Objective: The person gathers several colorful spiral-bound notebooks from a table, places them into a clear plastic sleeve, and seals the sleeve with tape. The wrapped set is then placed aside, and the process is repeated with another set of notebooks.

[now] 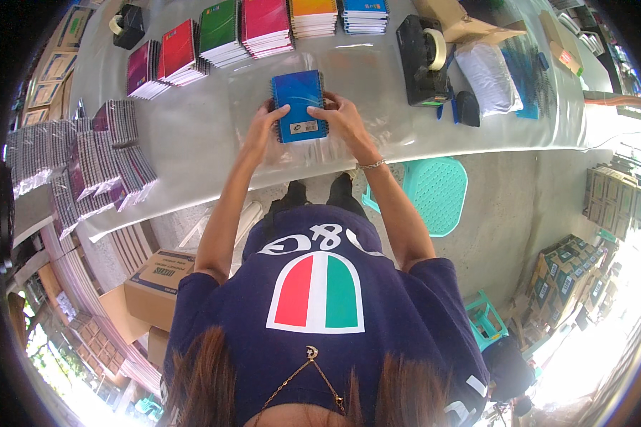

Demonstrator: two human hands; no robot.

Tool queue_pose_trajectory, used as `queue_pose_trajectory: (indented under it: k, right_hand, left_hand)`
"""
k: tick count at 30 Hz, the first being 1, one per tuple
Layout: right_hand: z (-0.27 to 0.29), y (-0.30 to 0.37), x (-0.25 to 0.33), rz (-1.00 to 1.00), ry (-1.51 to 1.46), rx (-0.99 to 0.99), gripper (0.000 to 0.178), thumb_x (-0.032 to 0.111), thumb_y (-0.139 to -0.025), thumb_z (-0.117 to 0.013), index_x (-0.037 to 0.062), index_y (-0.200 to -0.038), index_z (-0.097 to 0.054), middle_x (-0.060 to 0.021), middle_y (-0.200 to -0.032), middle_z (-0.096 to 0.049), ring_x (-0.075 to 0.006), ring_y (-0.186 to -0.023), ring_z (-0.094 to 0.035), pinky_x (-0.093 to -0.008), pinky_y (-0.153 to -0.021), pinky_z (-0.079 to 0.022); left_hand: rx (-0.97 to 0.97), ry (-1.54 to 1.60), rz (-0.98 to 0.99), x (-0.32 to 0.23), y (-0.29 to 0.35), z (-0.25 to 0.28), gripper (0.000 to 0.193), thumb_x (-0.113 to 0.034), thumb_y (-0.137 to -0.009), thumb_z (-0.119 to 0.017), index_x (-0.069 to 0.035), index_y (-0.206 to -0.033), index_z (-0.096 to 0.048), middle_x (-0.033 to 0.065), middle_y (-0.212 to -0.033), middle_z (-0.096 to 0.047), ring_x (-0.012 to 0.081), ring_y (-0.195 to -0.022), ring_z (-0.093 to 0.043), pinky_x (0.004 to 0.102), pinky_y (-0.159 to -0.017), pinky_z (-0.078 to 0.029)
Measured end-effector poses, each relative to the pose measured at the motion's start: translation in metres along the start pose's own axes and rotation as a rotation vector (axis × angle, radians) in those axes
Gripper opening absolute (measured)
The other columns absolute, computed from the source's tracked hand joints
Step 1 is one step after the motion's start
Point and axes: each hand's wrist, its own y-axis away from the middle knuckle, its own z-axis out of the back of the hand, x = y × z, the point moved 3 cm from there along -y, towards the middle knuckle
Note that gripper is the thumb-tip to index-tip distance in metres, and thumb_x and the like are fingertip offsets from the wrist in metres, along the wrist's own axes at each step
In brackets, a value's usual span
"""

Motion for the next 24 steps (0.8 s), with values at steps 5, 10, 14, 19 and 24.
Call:
queue_pose_trajectory:
  k: [5,10,14,19,24]
  right_hand:
    - [0.0,-0.006,-0.014,0.056,0.058,-0.053,0.067,0.026,-0.081,-0.073,-0.0135,-0.129,-0.049,-0.0235,-0.108,-0.065,-0.0226,-0.094,-0.066,-0.0294,-0.083,-0.051]
    - [-0.002,-0.001,-0.015,0.057,0.097,-0.042,0.069,0.03,-0.081,-0.075,-0.0119,-0.13,-0.049,-0.018,-0.114,-0.063,-0.0202,-0.102,-0.061,-0.0297,-0.091,-0.047]
    - [0.003,-0.008,-0.025,0.189,0.34,-0.11,0.066,0.034,-0.082,-0.074,-0.0113,-0.126,-0.054,-0.0153,-0.11,-0.061,-0.0201,-0.101,-0.06,-0.0293,-0.089,-0.046]
    - [0.001,-0.003,-0.018,0.139,0.341,-0.065,0.067,0.039,-0.083,-0.071,-0.0097,-0.126,-0.055,-0.0153,-0.111,-0.059,-0.0191,-0.1,-0.059,-0.0288,-0.088,-0.046]
    - [0.0,-0.002,-0.019,0.144,0.309,-0.063,0.067,0.041,-0.083,-0.071,-0.0075,-0.127,-0.055,-0.0143,-0.105,-0.062,-0.0191,-0.097,-0.06,-0.0294,-0.087,-0.046]
  left_hand:
    - [-0.205,-0.277,-0.117,0.017,-0.008,0.01,0.077,-0.039,-0.081,-0.066,0.011,-0.134,-0.041,0.0202,-0.129,-0.041,0.0312,-0.118,-0.049,0.0366,-0.101,-0.04]
    - [-0.225,-0.355,-0.13,0.016,-0.005,0.01,0.082,-0.044,-0.08,-0.065,0.01,-0.135,-0.04,0.0201,-0.128,-0.04,0.0319,-0.119,-0.048,0.0384,-0.102,-0.039]
    - [-0.235,-0.418,-0.164,0.019,-0.003,0.014,0.082,-0.047,-0.08,-0.064,0.008,-0.136,-0.04,0.0204,-0.128,-0.04,0.0326,-0.12,-0.046,0.0386,-0.103,-0.037]
    - [-0.242,-0.445,-0.17,0.019,-0.001,0.013,0.082,-0.049,-0.081,-0.062,0.006,-0.137,-0.041,0.0202,-0.127,-0.041,0.0333,-0.122,-0.044,0.0387,-0.104,-0.035]
    - [-0.232,-0.492,-0.198,0.012,0.004,0.011,0.082,-0.051,-0.082,-0.062,0.006,-0.137,-0.041,0.0206,-0.129,-0.04,0.0336,-0.123,-0.043,0.04,-0.105,-0.034]
